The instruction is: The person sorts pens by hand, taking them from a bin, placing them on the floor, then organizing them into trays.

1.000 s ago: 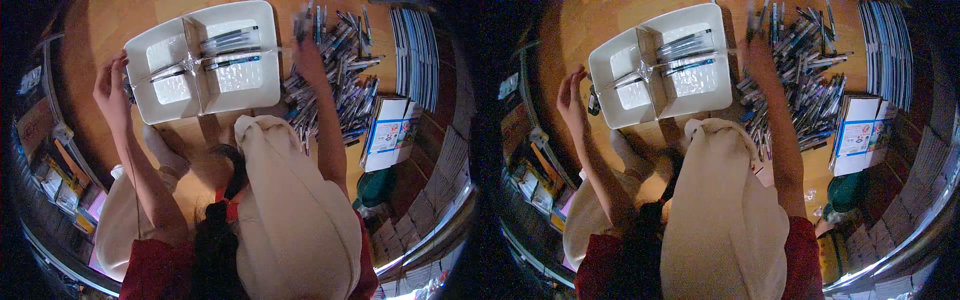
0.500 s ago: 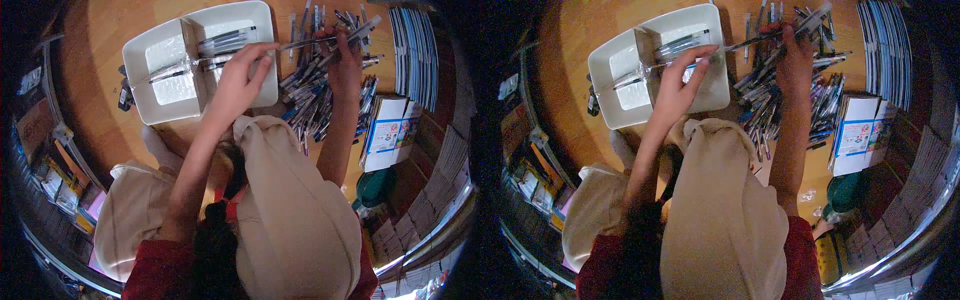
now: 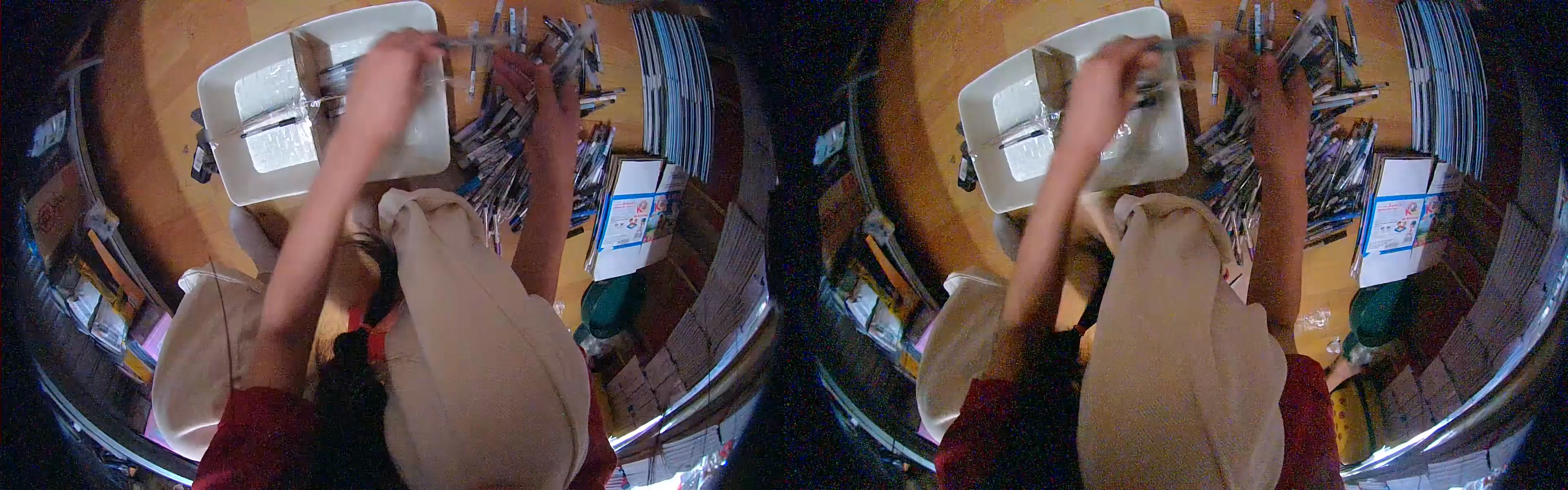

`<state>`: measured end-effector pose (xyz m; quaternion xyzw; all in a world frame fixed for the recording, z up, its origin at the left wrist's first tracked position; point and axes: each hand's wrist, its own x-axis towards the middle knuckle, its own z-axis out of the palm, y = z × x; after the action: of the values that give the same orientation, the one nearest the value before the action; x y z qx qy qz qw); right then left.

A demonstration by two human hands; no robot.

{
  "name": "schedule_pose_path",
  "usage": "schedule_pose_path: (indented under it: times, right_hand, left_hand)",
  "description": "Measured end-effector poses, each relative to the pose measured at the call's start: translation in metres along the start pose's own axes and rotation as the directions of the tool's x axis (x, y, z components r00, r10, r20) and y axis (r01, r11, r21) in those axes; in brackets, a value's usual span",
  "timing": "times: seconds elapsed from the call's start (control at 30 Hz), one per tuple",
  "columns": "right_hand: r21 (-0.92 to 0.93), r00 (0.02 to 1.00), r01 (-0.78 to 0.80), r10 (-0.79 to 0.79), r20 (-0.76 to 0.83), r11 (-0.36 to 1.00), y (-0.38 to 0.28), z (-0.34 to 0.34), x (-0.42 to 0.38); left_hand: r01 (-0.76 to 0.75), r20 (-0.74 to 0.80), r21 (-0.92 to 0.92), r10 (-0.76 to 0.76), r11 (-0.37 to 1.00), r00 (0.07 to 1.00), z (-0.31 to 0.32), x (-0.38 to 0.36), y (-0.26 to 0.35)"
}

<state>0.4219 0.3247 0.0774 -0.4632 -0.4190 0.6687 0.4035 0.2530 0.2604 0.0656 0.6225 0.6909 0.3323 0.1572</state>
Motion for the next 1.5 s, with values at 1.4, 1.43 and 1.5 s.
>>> schedule_pose_path:
  times: [1.4,1.43,1.5]
  right_hand:
    - [-0.575,0.752,0.625,-0.211,0.624,0.528,0.025,0.052,0.083]
    - [-0.589,0.793,0.589,-0.255,0.553,0.554,0.020,0.039,0.081]
    - [-0.650,0.836,0.547,-0.314,0.450,0.528,0.015,0.012,0.081]
  left_hand:
    - [0.165,0.170,0.602,-0.327,0.781,0.930,-0.003,0.007,-0.102]
    - [0.167,0.187,0.580,-0.330,0.797,0.925,-0.005,0.009,-0.102]
    - [0.191,0.201,0.543,-0.348,0.818,0.916,-0.007,0.011,-0.105]
